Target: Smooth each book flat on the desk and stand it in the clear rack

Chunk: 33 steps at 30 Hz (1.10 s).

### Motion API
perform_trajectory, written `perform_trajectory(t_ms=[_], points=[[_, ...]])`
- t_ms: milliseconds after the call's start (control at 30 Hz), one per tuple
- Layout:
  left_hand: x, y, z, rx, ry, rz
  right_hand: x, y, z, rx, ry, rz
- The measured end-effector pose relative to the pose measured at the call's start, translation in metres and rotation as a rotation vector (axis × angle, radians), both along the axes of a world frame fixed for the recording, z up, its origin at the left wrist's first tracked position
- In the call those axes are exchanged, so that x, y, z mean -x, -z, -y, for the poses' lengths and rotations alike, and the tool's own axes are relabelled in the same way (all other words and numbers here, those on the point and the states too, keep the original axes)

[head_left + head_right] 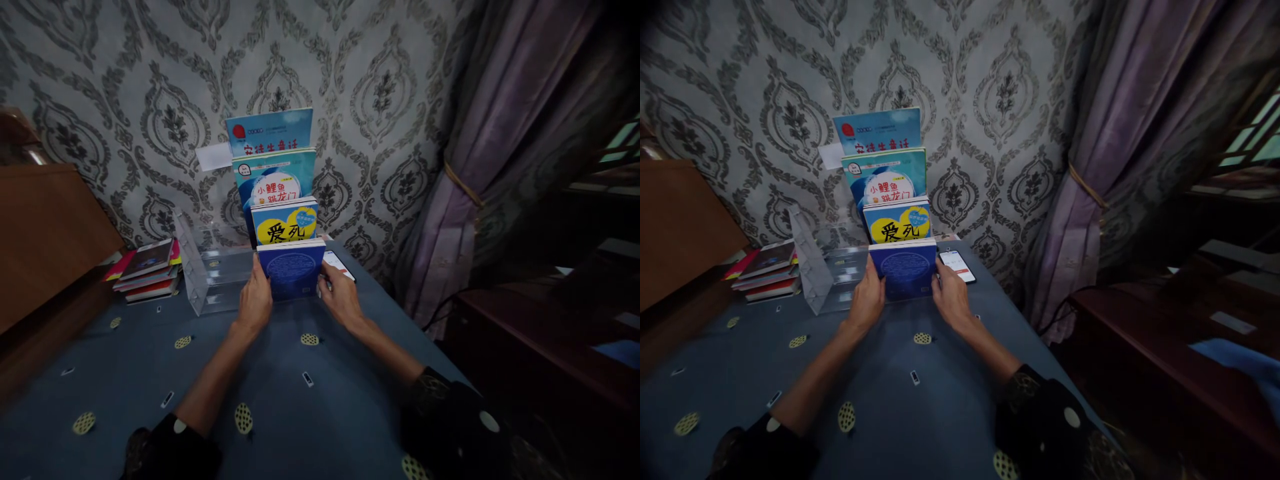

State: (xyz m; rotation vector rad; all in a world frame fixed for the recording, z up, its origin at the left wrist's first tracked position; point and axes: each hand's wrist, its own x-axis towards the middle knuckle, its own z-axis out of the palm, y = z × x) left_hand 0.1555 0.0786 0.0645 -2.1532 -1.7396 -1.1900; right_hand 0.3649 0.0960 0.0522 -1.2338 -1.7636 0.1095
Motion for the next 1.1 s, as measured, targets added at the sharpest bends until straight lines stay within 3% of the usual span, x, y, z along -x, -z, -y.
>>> perform_trajectory(t_ms=[1100], points=[[0.0026, -0.0032, 0.0047, 0.137, -0.064, -0.065, 0.0017, 0.0065, -0.0028, -0.074, -0.007, 0.001]])
